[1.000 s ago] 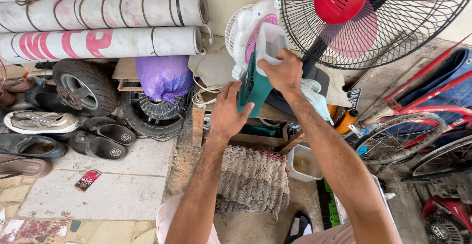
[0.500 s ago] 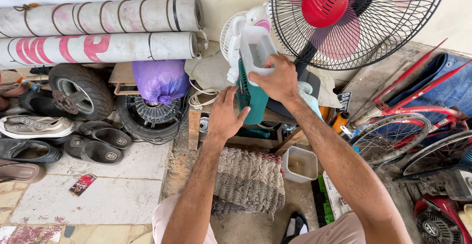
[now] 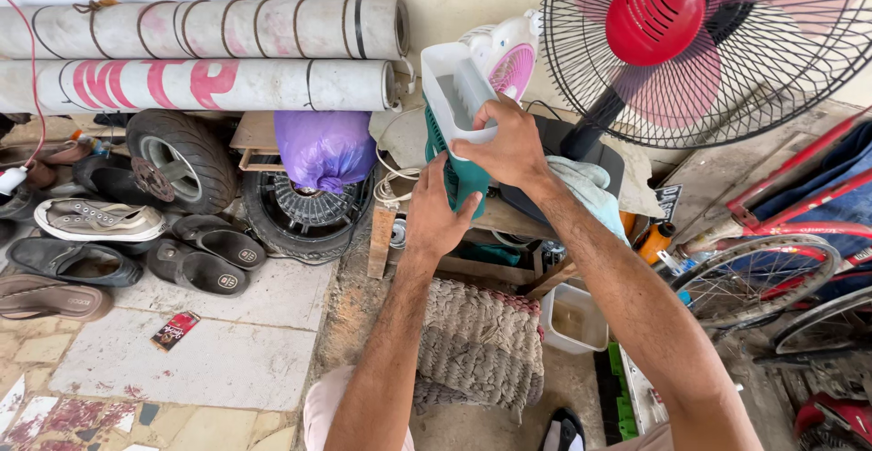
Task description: The person disassembles a table fan by removing the front grille, the central cap, and the fan blade. They wipe the fan blade with a cloth and place the removed parts into a nearby tray.
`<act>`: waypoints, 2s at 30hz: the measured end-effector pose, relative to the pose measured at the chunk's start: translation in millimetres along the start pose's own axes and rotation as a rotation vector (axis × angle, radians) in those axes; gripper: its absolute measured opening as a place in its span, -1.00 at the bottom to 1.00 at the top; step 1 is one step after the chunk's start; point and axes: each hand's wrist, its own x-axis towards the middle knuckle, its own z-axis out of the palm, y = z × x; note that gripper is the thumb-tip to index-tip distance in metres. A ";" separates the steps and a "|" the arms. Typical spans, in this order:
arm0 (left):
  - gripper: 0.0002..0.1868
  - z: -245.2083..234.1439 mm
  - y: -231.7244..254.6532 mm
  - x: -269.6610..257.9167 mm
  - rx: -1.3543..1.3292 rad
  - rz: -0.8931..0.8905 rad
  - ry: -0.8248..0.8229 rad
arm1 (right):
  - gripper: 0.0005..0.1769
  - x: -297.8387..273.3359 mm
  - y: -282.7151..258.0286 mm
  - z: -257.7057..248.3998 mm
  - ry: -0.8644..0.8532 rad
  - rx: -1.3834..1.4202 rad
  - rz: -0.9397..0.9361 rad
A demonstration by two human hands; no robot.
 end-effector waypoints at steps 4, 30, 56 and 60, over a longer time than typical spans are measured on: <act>-0.08 -0.9 -4.8 7.4 -0.032 -0.045 0.043 | -0.55 16.5 3.0 14.6 0.024 -0.010 -0.061; -0.19 -9.8 1.2 27.1 -0.064 -0.042 0.113 | -0.55 78.1 34.2 73.7 0.057 0.043 -0.040; -0.21 -7.1 6.8 27.5 -0.060 -0.071 0.080 | -0.54 83.2 57.5 83.2 0.063 0.086 0.019; -0.23 -11.8 8.0 27.1 -0.050 -0.038 0.095 | -0.55 78.9 54.1 74.2 0.017 0.105 -0.038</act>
